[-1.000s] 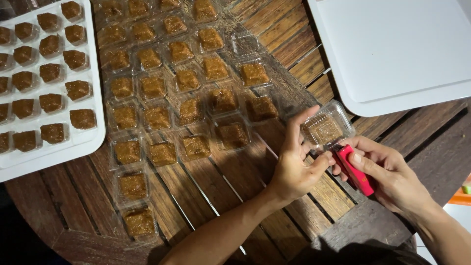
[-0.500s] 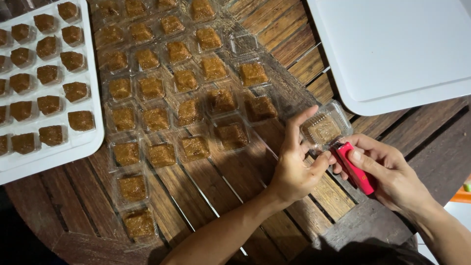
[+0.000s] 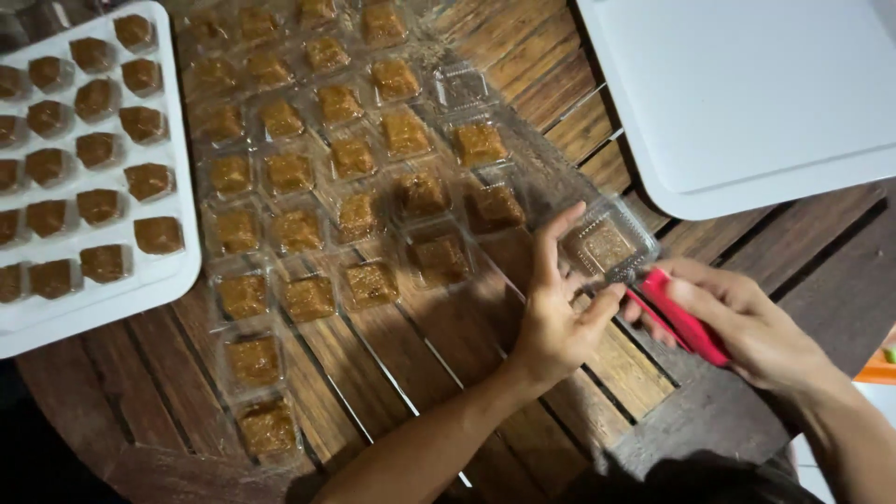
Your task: Sealing small plastic food containers by closing the lids and using a stapler to secure them.
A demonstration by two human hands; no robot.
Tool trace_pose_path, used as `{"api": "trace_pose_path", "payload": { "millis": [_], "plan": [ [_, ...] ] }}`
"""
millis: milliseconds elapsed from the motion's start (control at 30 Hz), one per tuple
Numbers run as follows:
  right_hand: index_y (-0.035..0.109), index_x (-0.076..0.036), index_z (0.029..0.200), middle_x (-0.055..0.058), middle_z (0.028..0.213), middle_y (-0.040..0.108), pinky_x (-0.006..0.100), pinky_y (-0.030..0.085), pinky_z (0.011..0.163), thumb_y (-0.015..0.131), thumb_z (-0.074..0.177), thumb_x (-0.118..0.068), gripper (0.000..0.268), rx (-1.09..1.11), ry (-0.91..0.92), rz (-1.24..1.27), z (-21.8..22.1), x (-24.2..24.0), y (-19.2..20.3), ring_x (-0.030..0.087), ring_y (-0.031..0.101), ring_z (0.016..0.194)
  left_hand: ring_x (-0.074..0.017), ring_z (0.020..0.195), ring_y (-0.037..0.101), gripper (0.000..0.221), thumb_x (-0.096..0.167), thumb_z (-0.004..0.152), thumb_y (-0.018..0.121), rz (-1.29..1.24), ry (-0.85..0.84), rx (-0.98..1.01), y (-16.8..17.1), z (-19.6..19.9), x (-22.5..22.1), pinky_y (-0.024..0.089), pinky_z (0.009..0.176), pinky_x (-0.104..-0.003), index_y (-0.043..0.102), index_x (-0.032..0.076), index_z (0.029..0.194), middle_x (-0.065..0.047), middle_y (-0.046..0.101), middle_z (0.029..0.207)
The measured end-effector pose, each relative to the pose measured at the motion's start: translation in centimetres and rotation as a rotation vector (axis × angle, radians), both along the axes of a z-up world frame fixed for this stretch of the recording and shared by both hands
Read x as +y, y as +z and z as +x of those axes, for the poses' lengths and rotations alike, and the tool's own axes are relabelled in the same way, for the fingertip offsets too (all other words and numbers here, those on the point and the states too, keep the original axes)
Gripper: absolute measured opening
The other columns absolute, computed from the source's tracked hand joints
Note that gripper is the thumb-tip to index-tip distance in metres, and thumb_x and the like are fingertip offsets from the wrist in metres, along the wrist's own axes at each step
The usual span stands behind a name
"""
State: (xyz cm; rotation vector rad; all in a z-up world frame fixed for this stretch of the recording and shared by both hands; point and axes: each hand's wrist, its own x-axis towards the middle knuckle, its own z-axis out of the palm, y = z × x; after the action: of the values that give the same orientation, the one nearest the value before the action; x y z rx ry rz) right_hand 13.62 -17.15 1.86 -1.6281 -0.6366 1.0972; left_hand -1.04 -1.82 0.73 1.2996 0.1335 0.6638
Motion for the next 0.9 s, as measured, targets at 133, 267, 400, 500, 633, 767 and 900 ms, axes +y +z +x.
{"api": "trace_pose_path", "payload": {
  "millis": [133, 267, 400, 500, 633, 767, 900],
  "plan": [
    [0.052, -0.013, 0.151, 0.006, 0.087, 0.08, 0.029, 0.064, 0.051, 0.058, 0.09, -0.048, 0.071, -0.029, 0.215, 0.067, 2.9, -3.0, -1.7, 0.015, 0.074, 0.062, -0.0357, 0.153, 0.027, 0.076, 0.002, 0.087, 0.064, 0.074, -0.014, 0.221, 0.2, 0.5, 0.5, 0.037, 0.112, -0.076, 0.028, 0.009, 0.153, -0.019, 0.029, 0.16],
    [0.069, 0.001, 0.132, 0.02, 0.076, 0.075, 0.034, 0.049, 0.053, 0.071, 0.084, -0.013, 0.05, 0.064, -0.091, -0.003, 1.2, -2.7, 1.5, 0.024, 0.062, 0.061, -0.0279, 0.13, 0.048, 0.075, 0.009, 0.087, 0.071, 0.213, -0.031, 0.29, -0.8, 1.6, 0.1, 0.059, 0.092, -0.041, 0.034, 0.012, 0.152, -0.016, 0.042, 0.14],
    [0.063, 0.017, 0.125, 0.035, 0.116, 0.076, 0.047, 0.056, 0.069, 0.051, 0.095, -0.005, 0.039, 0.22, -0.314, 0.124, 1.2, -2.5, 2.6, 0.041, 0.072, 0.09, -0.0478, 0.14, 0.041, 0.068, 0.015, 0.101, 0.059, 0.795, 0.187, 0.223, -0.9, 2.4, -0.3, 0.04, 0.118, -0.058, 0.024, 0.004, 0.158, -0.033, 0.033, 0.152],
    [0.058, 0.012, 0.136, 0.032, 0.113, 0.068, 0.046, 0.055, 0.073, 0.05, 0.097, -0.013, 0.047, 0.273, -0.474, 0.197, 2.2, -4.1, 1.0, 0.042, 0.068, 0.089, -0.0476, 0.149, 0.033, 0.066, 0.035, 0.107, 0.049, 1.043, 0.341, 0.373, 0.2, 3.1, -0.7, 0.038, 0.118, -0.067, 0.023, 0.011, 0.162, -0.03, 0.023, 0.164],
    [0.063, 0.007, 0.129, 0.019, 0.12, 0.069, 0.033, 0.054, 0.068, 0.06, 0.087, -0.013, 0.047, 0.132, -0.511, 0.298, 2.6, -5.3, 1.2, 0.025, 0.066, 0.088, -0.0356, 0.141, 0.051, 0.048, 0.026, 0.109, 0.055, 1.181, 0.47, 0.203, 4.2, 4.0, -2.1, 0.049, 0.119, -0.052, 0.041, 0.008, 0.151, -0.022, 0.045, 0.154],
    [0.064, -0.002, 0.127, 0.013, 0.097, 0.068, 0.024, 0.055, 0.041, 0.064, 0.087, -0.024, 0.045, 0.062, -0.436, 0.395, 2.7, -6.9, -0.1, 0.019, 0.065, 0.056, -0.0272, 0.122, 0.062, 0.051, 0.0, 0.106, 0.056, 0.761, 0.101, 0.069, 4.5, 5.2, -5.6, 0.067, 0.088, -0.023, 0.039, 0.013, 0.153, -0.021, 0.043, 0.15],
    [0.054, -0.004, 0.134, 0.009, 0.122, 0.06, 0.031, 0.044, 0.097, 0.054, 0.09, -0.021, 0.047, -0.433, -0.318, 0.203, 2.3, -8.2, -0.7, 0.017, 0.058, 0.11, -0.0353, 0.129, 0.057, 0.042, 0.005, 0.104, 0.06, 0.672, -0.144, 0.094, 5.0, 6.5, -6.5, 0.054, 0.116, -0.045, 0.044, 0.002, 0.142, -0.022, 0.052, 0.135]
  ]
}}
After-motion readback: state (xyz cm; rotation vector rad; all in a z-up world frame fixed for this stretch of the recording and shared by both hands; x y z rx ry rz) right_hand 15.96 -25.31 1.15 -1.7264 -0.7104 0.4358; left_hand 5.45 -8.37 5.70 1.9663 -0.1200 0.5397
